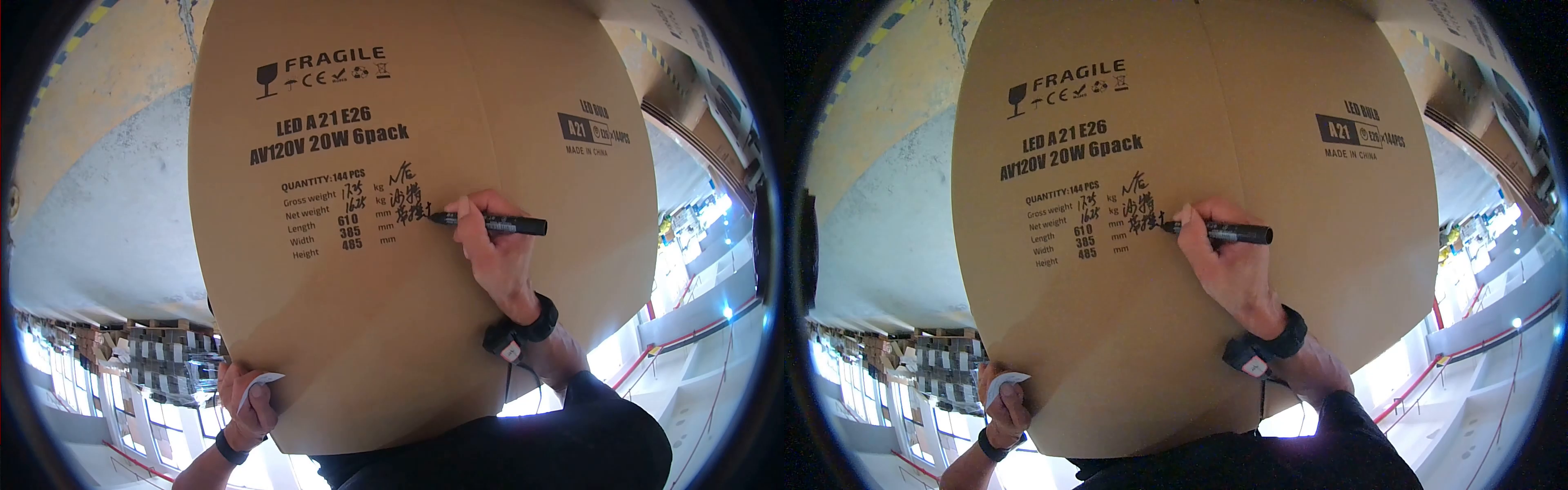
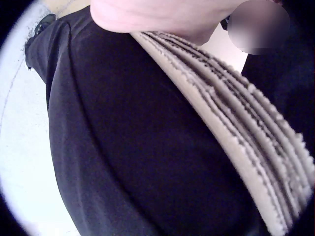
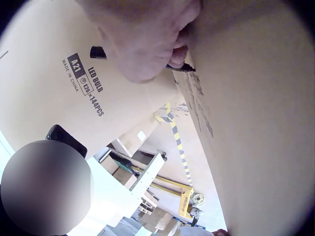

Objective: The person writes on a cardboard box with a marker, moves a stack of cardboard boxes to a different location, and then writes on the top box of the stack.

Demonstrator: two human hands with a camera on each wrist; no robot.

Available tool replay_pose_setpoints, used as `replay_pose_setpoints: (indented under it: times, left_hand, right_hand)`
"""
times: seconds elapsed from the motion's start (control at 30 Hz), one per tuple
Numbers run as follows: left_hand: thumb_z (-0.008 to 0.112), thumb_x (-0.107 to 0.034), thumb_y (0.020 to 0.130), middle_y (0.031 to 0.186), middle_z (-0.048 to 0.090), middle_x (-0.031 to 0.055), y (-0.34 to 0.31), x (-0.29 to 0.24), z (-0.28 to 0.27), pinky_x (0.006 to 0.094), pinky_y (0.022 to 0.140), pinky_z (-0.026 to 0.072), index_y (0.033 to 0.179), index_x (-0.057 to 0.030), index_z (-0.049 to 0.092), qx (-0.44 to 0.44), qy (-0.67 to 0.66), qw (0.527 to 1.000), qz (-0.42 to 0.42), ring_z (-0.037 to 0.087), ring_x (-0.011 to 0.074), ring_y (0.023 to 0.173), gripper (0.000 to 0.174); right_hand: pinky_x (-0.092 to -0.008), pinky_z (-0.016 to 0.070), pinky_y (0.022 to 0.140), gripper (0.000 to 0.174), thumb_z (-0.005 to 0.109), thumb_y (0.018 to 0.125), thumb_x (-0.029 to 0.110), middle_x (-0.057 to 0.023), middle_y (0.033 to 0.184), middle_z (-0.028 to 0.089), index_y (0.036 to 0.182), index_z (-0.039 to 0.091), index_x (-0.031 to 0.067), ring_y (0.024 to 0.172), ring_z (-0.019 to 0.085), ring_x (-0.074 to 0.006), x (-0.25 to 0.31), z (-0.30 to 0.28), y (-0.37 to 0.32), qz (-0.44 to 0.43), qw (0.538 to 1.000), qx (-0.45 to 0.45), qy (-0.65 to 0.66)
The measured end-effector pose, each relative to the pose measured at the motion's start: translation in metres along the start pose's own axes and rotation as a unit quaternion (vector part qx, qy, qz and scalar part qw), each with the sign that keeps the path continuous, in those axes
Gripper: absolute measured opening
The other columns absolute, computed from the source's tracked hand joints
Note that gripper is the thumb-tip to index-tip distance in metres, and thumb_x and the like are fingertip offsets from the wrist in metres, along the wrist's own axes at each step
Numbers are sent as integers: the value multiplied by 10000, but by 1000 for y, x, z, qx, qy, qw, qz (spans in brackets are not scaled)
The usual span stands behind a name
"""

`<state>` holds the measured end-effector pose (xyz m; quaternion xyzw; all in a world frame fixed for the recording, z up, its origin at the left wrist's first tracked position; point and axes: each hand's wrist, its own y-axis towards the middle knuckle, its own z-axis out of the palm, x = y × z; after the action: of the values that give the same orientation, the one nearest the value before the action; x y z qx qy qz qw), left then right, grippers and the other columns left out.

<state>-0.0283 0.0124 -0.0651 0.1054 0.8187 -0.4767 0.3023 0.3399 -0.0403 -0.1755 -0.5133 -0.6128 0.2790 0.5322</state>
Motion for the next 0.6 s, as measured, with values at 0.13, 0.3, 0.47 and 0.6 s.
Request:
replay_pose_setpoints:
  times: [0.13, 0.3, 0.47, 0.6]
  left_hand:
    - [431, -182, 959, 781, 583, 138, -1, -1, -2, 388, 634, 336, 838, -29, 608, 6, 11, 1000, -5, 487, 247, 644, 263]
    - [433, -169, 957, 783, 581, 136, 0, -1, -1, 390, 635, 335, 881, -22, 598, -2, 3, 1000, 7, 486, 247, 652, 234]
    - [425, -162, 961, 792, 587, 137, -1, -1, 1, 389, 636, 337, 912, -21, 594, -13, 3, 1000, 11, 487, 244, 652, 225]
    - [424, -165, 965, 793, 593, 137, -1, -1, 0, 388, 635, 339, 910, -26, 600, -10, 2, 1000, 9, 493, 244, 649, 231]
  right_hand:
    - [-208, 349, 501, 156, 628, 947, 118, 54, 644, 525, 901, 682, -20, 596, 436, -12, 1, 4, 2, 0, 999, -46, 28]
    - [-202, 342, 493, 162, 624, 953, 125, 53, 646, 532, 907, 682, -19, 587, 438, -7, -3, 2, 2, -13, 998, -53, 15]
    - [-200, 341, 489, 164, 626, 952, 127, 50, 646, 541, 889, 678, -15, 575, 447, -10, -1, 1, 1, 10, 998, -45, 36]
    - [-197, 341, 485, 162, 627, 951, 130, 49, 644, 541, 879, 675, -7, 565, 447, -9, -3, 3, 2, 15, 996, -70, 62]
